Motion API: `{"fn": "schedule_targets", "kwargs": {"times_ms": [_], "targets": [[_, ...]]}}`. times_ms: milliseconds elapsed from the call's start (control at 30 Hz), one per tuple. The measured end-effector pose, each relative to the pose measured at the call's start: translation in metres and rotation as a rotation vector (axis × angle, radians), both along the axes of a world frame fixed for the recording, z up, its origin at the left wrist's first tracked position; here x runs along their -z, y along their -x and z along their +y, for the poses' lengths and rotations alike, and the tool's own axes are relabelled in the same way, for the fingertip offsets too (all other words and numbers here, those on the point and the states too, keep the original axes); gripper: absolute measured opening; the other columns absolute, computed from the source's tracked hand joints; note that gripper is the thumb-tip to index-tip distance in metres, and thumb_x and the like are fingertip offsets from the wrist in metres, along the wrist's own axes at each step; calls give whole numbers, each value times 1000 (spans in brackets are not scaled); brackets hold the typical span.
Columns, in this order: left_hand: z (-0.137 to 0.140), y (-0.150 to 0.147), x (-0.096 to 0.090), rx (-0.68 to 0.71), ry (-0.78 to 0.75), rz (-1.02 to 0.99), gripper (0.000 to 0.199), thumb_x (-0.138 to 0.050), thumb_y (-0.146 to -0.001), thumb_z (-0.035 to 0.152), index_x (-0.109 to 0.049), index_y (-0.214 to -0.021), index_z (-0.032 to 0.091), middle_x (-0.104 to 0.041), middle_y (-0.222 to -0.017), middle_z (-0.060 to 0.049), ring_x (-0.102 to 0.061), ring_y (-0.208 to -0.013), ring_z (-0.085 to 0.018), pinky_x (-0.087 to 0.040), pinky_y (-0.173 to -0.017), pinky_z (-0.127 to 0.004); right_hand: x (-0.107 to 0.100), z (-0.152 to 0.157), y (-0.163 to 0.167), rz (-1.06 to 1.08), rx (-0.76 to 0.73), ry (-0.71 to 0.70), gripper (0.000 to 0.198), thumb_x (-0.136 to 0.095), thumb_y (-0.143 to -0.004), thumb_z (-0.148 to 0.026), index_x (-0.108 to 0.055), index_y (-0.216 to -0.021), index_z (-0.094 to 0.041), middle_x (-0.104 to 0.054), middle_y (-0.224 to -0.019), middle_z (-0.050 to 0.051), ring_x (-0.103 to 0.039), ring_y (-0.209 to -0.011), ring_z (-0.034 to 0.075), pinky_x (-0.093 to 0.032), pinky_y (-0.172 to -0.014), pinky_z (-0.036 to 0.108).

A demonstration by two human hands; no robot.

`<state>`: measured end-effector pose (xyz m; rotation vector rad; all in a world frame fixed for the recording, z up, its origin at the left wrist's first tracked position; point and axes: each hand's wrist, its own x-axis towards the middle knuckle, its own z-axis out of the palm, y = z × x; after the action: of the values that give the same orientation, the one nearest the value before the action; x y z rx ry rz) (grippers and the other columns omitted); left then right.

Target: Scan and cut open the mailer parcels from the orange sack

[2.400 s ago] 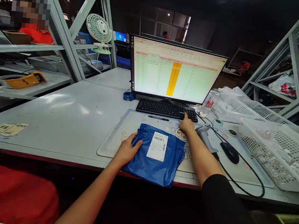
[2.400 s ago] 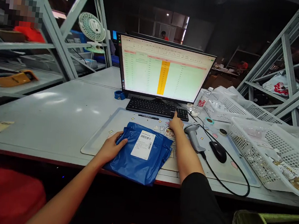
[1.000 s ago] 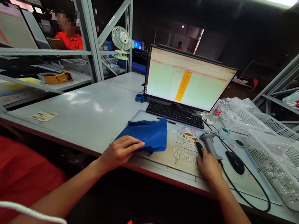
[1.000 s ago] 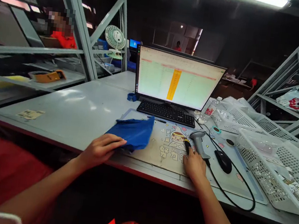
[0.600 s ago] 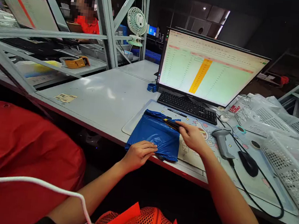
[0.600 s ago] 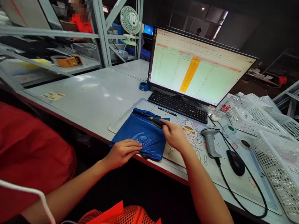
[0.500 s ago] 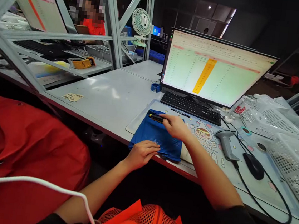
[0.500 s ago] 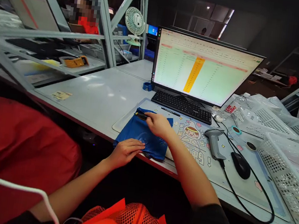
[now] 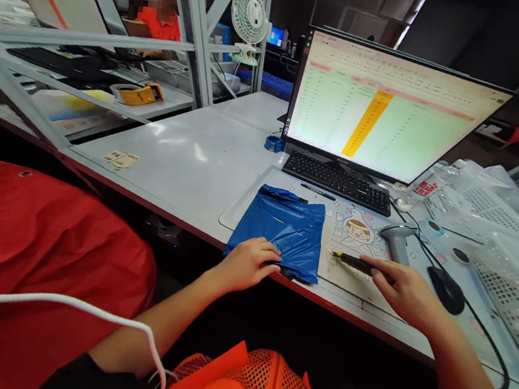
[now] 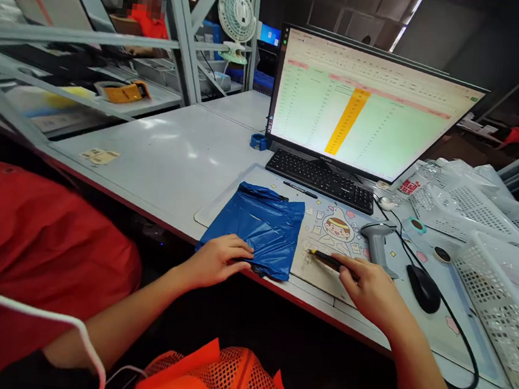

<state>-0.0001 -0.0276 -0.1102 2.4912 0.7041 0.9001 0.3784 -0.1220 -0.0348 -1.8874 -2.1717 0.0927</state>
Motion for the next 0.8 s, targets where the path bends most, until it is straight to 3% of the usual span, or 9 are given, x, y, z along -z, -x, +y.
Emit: {"fn": "schedule_targets", "kwargs": {"times_ms": [67, 133, 233, 333, 433, 533, 600, 700, 800], "targets": [[17, -2, -20, 61, 116, 134, 24, -64, -104, 41, -79, -106, 22, -79, -108, -4, -72, -100, -22, -55, -90, -33, 22, -16, -22, -3, 126, -91, 45, -45, -104, -41, -71, -138, -27, -75, -120, 9, -72, -98, 26, -58, -84, 37], [40, -9, -30, 20, 95, 189, 28, -62, -105, 42, -76, -119, 21, -76, -119, -7, -70, -112, -25, -53, -98, -36, 48, -24, -31, -28, 205, -158, 52, -42, -104, -42, -66, -144, -21, -71, -124, 14, -70, -103, 29, -58, -90, 43], [67, -24, -20, -103, -61, 216, 47, -71, -98, 40, -66, -138, 15, -64, -144, -16, -55, -136, -36, -45, -113, -49, 73, -21, -28, -99, 262, -181, 56, -40, -102, -39, -63, -146, -14, -67, -126, 19, -64, -114, 35, -54, -101, 54], [74, -34, -3, -127, -143, 226, 34, -64, -102, 38, -69, -124, 13, -66, -134, -18, -59, -126, -34, -48, -107, -48, 65, 3, -7, -57, 264, -267, 52, -43, -100, -37, -65, -141, -14, -64, -134, 20, -59, -126, 37, -48, -111, 58], [62, -41, 0, -159, -234, 242, 28, -51, -108, 33, -69, -102, 13, -69, -104, -14, -63, -101, -29, -50, -93, -44, 37, 55, 38, 132, 79, -336, 49, -44, -102, -36, -65, -142, -16, -64, -140, 17, -58, -132, 31, -45, -117, 51], [43, -50, -7, -186, -272, 278, 32, -49, -109, 33, -68, -92, 13, -69, -92, -13, -62, -92, -29, -47, -87, -42, 22, 121, 101, 233, -207, -204, 48, -40, -105, -32, -64, -145, -19, -63, -146, 13, -57, -137, 25, -41, -121, 44], [30, -54, -10, -189, -257, 294, 36, -49, -109, 36, -68, -89, 13, -71, -89, -13, -64, -87, -27, -47, -83, -39, 28, 156, 139, 159, -301, -15, 51, -45, -107, -38, -57, -153, -20, -49, -162, 12, -42, -152, 27, -31, -128, 49], [4, -44, -10, -189, -242, 308, 43, -47, -110, 38, -66, -79, 15, -68, -76, -9, -63, -72, -23, -44, -73, -36, 48, 180, 172, 18, -348, 198, 67, -45, -108, -57, -40, -165, -24, -28, -173, 11, -22, -161, 33, -13, -130, 63], [-35, -11, -11, -136, -272, 256, 45, -43, -112, 35, -61, -75, 17, -63, -69, -5, -59, -66, -19, -40, -68, -35, 64, 183, 173, -26, -338, 217, 73, -37, -108, -67, -31, -169, -27, -20, -176, 7, -16, -163, 33, -7, -129, 66]]}}
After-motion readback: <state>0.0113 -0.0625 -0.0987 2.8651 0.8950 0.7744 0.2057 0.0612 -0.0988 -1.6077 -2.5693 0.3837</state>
